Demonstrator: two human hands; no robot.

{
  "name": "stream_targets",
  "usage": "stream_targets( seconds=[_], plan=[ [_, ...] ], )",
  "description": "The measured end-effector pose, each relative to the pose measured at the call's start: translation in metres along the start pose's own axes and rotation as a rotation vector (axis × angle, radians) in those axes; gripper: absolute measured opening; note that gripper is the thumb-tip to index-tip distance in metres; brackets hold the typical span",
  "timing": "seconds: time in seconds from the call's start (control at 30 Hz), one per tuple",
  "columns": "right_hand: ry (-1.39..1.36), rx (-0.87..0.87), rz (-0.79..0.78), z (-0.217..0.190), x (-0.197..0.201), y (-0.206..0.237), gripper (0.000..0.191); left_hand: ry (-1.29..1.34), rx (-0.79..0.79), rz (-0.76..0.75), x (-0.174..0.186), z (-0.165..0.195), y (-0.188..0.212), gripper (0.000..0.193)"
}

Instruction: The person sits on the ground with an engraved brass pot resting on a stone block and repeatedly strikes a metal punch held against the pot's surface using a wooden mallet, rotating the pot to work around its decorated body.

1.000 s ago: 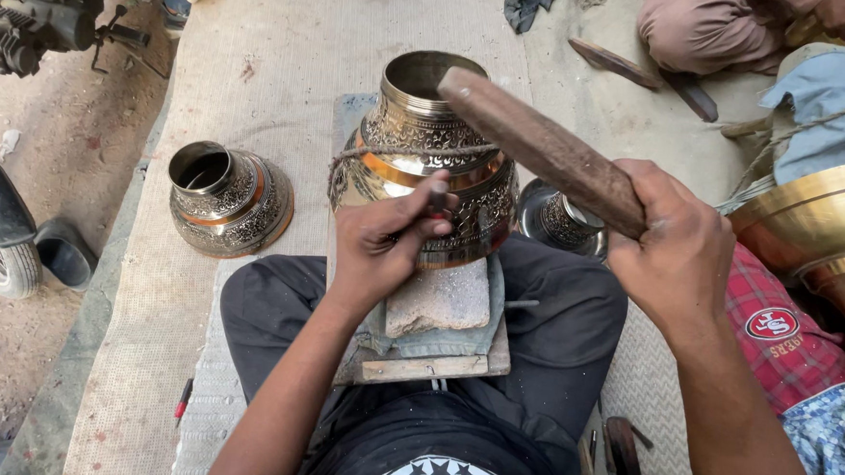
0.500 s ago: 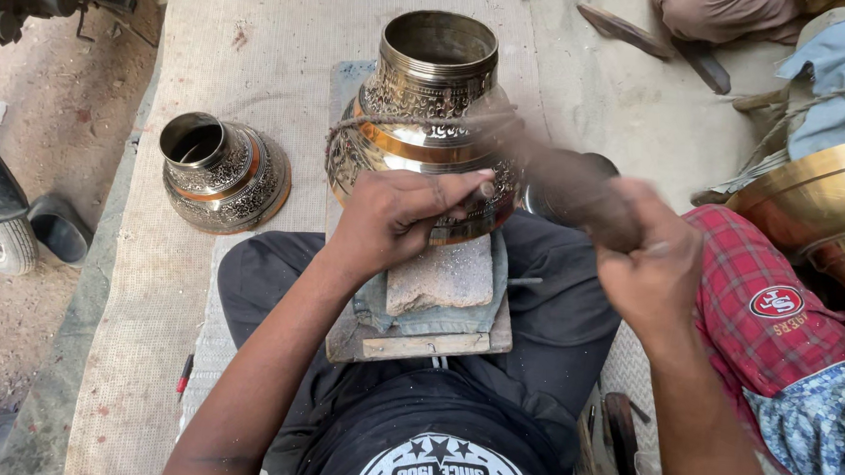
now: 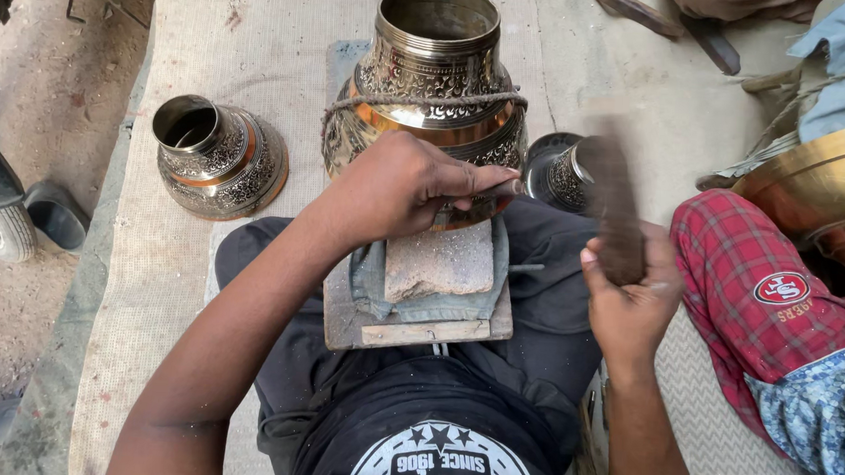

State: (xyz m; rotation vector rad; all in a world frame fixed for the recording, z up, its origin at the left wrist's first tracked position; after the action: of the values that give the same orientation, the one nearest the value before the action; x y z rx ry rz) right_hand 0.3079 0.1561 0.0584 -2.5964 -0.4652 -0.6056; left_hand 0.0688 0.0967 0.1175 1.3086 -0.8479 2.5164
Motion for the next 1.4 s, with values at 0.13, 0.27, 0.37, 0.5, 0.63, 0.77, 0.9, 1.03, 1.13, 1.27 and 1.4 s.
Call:
stream_targets(
  seconds=[0.13,0.27,0.37,0.5,0.63,0.77,0.9,1.03,1.13,1.27,1.4],
  plan=[
    [0.097,-0.096,-0.111,0.008,-0.006,-0.005,0.04,0.012,0.02,0.013,0.0,-0.005,0.002,0.06],
    [-0.046,0.047,-0.003,-0.004,0.007,-0.016,0.044,0.033,-0.015,0.073,0.003,-0.007,0.006,0.056],
    [-0.704,0.023,0.079,0.008,0.004,-0.018,0.047,0.041,-0.013,0.071,0.001,-0.008,0.011,0.062],
    [0.28,0.165,-0.038,-0.03,-0.006,-0.021,0.046,0.074,-0.037,0.077,0.002,-0.008,0.012,0.061],
    [0.208,0.115,-0.031,-0.026,-0.002,-0.022,0.038,0.044,-0.038,0.065,0.0,-0.008,0.008,0.062],
    [-0.425,0.013,0.038,-0.001,0.004,-0.02,0.036,0.033,-0.037,0.054,-0.001,-0.008,0.004,0.059],
    [0.23,0.091,-0.052,-0.019,-0.004,-0.022,0.038,0.025,-0.019,0.035,-0.001,-0.008,0.002,0.06],
    [0.178,0.068,-0.055,-0.019,-0.008,-0.022,0.036,0.041,-0.029,0.027,0.0,-0.008,0.0,0.059],
    [-0.085,-0.041,-0.008,-0.007,-0.012,-0.017,0.033,0.047,-0.022,0.0,-0.003,-0.012,0.0,0.061],
    [0.427,0.056,-0.065,-0.024,-0.019,-0.017,0.034,0.085,-0.024,0.012,-0.004,-0.013,0.002,0.063],
    [0.218,-0.07,-0.075,-0.009,0.0,-0.031,0.032,0.09,-0.055,0.129,0.005,-0.007,0.004,0.06]
  ],
)
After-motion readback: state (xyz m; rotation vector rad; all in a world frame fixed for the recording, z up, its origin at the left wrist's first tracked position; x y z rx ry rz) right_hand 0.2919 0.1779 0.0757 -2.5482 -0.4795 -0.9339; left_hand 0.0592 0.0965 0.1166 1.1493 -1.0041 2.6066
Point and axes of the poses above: each hand's wrist, its own y-axis away from the middle knuckle, its own x-axis out of the back of the hand, z = x × y, the point moved 10 cm from there along -y, towards the middle knuckle, and after that the axes turned 10 degrees about -z, right-handed, at the moved point
